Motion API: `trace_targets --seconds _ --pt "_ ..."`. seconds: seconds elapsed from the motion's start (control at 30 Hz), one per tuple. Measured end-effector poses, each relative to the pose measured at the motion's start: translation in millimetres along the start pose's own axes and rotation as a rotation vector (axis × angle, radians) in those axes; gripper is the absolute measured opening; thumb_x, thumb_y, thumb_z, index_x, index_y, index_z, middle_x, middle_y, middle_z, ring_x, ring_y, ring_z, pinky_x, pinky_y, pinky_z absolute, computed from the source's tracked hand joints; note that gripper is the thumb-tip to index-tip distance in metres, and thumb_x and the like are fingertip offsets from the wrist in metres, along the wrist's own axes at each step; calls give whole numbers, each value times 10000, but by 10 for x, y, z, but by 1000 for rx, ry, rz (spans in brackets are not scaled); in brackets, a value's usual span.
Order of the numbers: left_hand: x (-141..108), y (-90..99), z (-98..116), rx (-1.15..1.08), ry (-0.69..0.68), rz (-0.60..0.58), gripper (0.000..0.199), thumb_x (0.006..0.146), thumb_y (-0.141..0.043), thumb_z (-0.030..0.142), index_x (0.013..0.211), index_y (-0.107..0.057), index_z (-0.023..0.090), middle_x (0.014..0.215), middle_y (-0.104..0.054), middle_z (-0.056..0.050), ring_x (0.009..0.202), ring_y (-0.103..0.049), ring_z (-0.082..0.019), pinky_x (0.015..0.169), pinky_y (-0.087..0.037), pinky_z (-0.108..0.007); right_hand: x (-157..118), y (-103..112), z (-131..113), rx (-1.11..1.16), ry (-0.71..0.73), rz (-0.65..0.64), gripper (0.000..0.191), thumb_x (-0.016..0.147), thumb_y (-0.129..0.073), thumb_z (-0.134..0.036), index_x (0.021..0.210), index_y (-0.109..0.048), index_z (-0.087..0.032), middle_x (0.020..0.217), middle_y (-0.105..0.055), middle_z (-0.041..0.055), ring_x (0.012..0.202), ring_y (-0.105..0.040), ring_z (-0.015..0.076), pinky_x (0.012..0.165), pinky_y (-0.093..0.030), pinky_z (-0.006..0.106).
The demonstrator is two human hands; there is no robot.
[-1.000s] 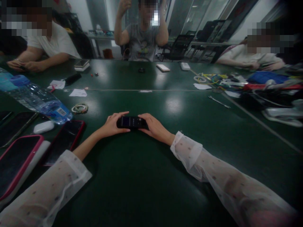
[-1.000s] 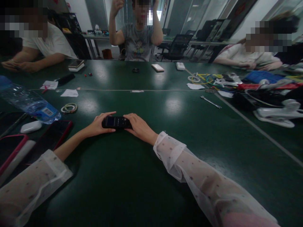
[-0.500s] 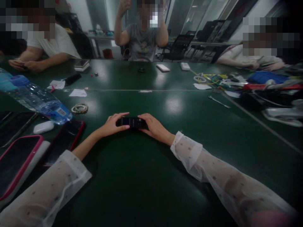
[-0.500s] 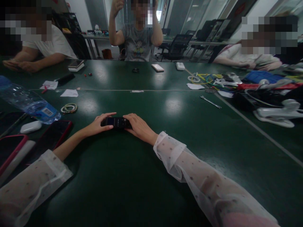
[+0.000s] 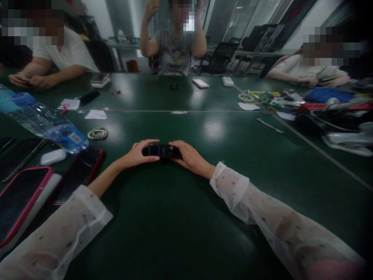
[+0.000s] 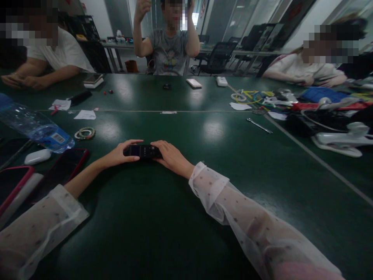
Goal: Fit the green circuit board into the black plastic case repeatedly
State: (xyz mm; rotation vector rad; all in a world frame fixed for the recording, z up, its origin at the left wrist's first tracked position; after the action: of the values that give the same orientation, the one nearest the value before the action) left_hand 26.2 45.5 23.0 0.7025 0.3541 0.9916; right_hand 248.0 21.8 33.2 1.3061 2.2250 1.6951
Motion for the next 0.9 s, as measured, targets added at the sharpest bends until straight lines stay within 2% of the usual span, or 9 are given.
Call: trace_targets --seconds 0.27,0.47,0.77,0.9 --pt "9 -10 -33 -107 0 -47 659 767 -707 475 1347 -465 275 1311 -541 -88 1209 -516 -299 1033 -382 -496 -4 -3 12 21 -16 -19 534 858 -639 -245 1316 -367 -208 1288 -540 121 1199 -541 256 1034 -458 476" --pt "13 -27 -35 -160 -16 -12 626 768 -710 450 1320 -481 265 1277 -563 -87 1142 -570 -279 984 -446 -469 8 -8 24 43 -38 -20 547 855 -639 -237 1325 -360 -237 1281 -542 106 1189 -551 258 1020 -464 497" --pt "10 -11 -5 -119 -26 -29 693 751 -718 474 1355 -451 265 1316 -544 -99 1175 -555 -307 1001 -425 -489 2 -19 36 47 -49 -15 576 857 -635 -242 1350 -337 -231 1305 -526 114 1208 -539 258 1042 -450 490" --pt "7 -2 31 -32 -44 -25 740 715 -748 480 1358 -446 274 1326 -541 -100 1212 -522 -327 1050 -345 -534 0 -14 44 52 -56 -18 590 865 -626 -255 1370 -322 -232 1320 -515 116 1220 -531 261 1049 -444 498"
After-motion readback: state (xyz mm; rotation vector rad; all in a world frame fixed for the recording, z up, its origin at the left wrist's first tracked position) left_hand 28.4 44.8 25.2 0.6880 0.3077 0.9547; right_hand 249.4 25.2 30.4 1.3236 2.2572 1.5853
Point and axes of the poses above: each hand's wrist, its own x-axis towards the middle knuckle, its own y-axis out of the back of the hand, z = x × y, the point moved 4 cm from there along x, towards the middle knuckle
